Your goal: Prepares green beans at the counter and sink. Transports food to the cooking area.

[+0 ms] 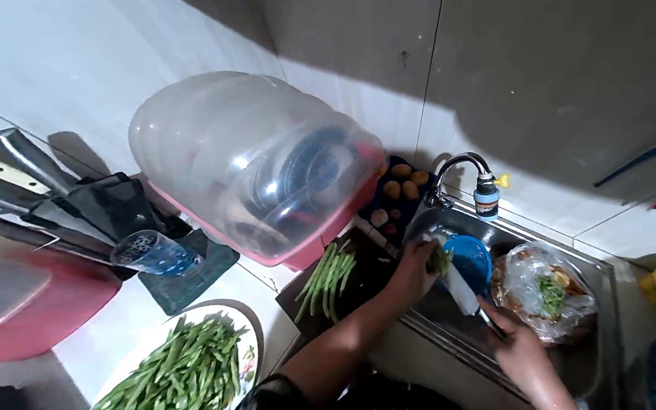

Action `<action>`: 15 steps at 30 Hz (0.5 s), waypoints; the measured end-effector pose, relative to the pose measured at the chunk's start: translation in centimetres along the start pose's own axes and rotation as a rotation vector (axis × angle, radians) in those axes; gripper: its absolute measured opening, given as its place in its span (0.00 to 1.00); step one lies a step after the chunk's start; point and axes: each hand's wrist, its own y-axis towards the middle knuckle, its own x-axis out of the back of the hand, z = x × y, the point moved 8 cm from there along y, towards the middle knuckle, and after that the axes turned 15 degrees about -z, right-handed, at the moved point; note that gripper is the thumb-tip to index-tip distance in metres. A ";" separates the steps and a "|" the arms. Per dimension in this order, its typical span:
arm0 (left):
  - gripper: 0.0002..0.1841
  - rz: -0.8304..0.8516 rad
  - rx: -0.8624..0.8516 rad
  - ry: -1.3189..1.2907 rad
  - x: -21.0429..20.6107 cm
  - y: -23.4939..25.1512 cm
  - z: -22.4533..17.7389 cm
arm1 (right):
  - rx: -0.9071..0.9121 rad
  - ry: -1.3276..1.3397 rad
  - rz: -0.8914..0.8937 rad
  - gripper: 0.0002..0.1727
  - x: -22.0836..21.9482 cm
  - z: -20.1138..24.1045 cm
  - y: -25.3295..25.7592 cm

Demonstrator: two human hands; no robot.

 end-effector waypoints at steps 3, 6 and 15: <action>0.42 0.192 -0.005 -0.095 -7.1 2.0 -0.1 | -0.016 -0.199 -0.070 0.33 2.0 -5.1 1.2; 0.29 0.310 -0.092 0.131 -9.8 3.6 0.0 | -0.005 -0.390 -0.125 0.30 1.9 -8.7 1.8; 0.15 0.759 -0.180 0.840 -7.8 0.0 1.1 | 0.001 -0.552 -0.134 0.28 -0.4 -13.0 1.5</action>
